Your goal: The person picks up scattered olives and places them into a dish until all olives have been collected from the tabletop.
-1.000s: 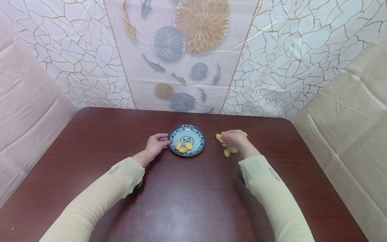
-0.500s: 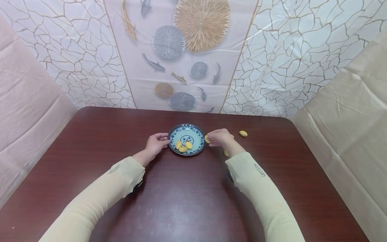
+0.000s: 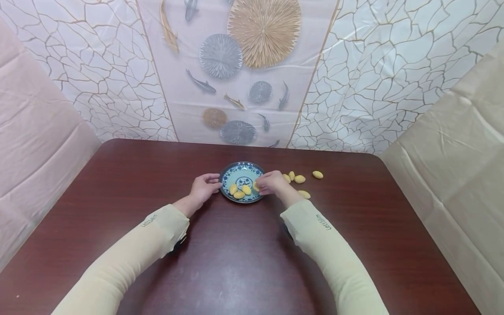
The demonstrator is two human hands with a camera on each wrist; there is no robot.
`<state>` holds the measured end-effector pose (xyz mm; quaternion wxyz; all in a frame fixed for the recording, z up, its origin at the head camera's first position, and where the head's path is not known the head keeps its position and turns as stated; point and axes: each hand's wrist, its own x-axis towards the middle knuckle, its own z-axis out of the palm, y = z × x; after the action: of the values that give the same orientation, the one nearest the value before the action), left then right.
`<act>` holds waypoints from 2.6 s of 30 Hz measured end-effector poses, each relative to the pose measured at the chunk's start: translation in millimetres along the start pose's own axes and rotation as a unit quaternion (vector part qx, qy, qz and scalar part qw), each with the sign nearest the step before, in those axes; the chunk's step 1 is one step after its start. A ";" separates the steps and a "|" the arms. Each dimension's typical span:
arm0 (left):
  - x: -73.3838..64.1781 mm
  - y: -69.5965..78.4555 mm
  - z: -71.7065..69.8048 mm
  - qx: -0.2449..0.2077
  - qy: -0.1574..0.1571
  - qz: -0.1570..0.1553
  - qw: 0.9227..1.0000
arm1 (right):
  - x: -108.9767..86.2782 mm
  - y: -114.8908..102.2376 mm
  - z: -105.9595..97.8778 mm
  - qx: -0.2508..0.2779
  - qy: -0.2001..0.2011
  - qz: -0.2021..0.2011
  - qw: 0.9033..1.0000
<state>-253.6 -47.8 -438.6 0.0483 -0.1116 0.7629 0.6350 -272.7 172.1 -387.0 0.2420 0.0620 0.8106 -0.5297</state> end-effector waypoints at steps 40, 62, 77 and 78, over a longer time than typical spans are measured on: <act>0.7 -1.0 1.4 0.004 0.004 0.010 1.000 | -17.8 -7.8 -33.3 -0.028 0.028 -0.019 0.999; 0.2 -1.5 0.5 0.003 0.004 0.008 1.000 | -34.7 44.5 -100.2 -0.061 0.053 0.034 0.996; 0.6 -1.9 1.6 0.001 0.003 0.011 1.000 | -29.8 64.8 -103.2 -0.046 0.034 0.049 0.997; 0.6 -2.1 1.6 0.001 0.004 0.011 1.000 | -29.5 65.4 -102.8 -0.043 0.034 0.050 0.997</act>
<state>-253.8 -46.7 -441.0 0.0386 -0.1054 0.7652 0.6339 -257.2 296.2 -394.5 0.2433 0.1096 0.8363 -0.4790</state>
